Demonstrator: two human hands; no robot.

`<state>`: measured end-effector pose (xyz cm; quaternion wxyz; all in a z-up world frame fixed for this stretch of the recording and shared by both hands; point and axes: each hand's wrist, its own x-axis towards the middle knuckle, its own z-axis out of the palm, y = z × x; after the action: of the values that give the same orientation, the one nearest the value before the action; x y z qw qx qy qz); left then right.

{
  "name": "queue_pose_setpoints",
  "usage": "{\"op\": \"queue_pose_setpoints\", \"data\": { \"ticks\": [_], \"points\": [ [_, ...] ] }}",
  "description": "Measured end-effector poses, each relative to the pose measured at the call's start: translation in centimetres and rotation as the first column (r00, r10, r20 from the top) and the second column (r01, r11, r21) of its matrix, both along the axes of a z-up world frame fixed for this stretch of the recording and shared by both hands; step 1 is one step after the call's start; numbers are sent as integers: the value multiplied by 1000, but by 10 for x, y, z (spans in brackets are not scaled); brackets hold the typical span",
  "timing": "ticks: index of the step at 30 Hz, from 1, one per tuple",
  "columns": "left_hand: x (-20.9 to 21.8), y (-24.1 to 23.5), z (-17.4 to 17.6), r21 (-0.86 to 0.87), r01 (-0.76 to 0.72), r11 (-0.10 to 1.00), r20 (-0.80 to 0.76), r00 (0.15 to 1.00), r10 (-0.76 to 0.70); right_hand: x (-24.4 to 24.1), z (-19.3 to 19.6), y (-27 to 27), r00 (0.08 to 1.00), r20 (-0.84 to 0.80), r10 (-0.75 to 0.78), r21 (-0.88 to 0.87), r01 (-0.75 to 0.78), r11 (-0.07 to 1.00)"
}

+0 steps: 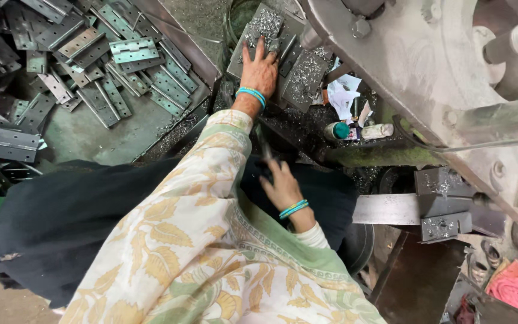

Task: The person places metal brackets into a machine one by one, holds them while the machine operates, and then puts them into a metal bin.

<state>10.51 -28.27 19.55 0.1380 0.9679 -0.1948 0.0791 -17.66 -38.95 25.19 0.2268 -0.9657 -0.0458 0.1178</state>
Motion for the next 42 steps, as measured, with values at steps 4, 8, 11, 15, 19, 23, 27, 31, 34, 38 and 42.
{"op": "queue_pose_setpoints", "data": {
  "ticks": [4, 8, 11, 15, 19, 23, 27, 31, 34, 38, 42],
  "points": [
    [7, -4, -3, -21, -10, 1000, 26, 1000, 11, 15, 18, -3, 999, 41, -27, -42, 28, 999],
    [9, 0, 3, -43, -2, 999, 42, 999, 4, -4, -34, 0, 984, -175, -46, -151, 19, 988],
    [-2, 0, 5, 30, 12, 999, 35, 999, -13, -30, -81, 8, 994, -86, -73, -51, 69, 996],
    [-13, 12, 1, -48, 11, 999, 114, 993, -6, -26, -79, -9, 988, -153, -15, -39, 9, 999],
    [-19, 7, -3, -28, 32, 999, 45, 999, -31, -5, -27, -6, 999, -36, -22, -29, 21, 999],
    [-1, -2, -6, -71, 19, 997, 87, 996, -12, 14, 10, -6, 998, 8, -68, -34, 68, 997],
    [5, -7, -4, -40, 23, 999, 56, 998, -20, -9, -39, 4, 995, -60, -77, -77, 72, 994],
    [13, -2, -5, -62, 31, 998, 126, 992, -23, -28, -89, 5, 977, -181, -110, -97, 93, 991],
    [4, -10, -12, -67, 29, 997, 98, 995, -23, -34, -83, -1, 967, -246, -71, -87, 51, 995],
    [11, -5, -5, -11, 12, 1000, 69, 998, -11, -16, -34, -2, 998, -26, -50, -3, 50, 999],
    [-7, 0, 3, 93, 7, 996, 137, 990, -19, 3, 13, -1, 993, -8, -114, 65, 114, 991]
  ]
}}
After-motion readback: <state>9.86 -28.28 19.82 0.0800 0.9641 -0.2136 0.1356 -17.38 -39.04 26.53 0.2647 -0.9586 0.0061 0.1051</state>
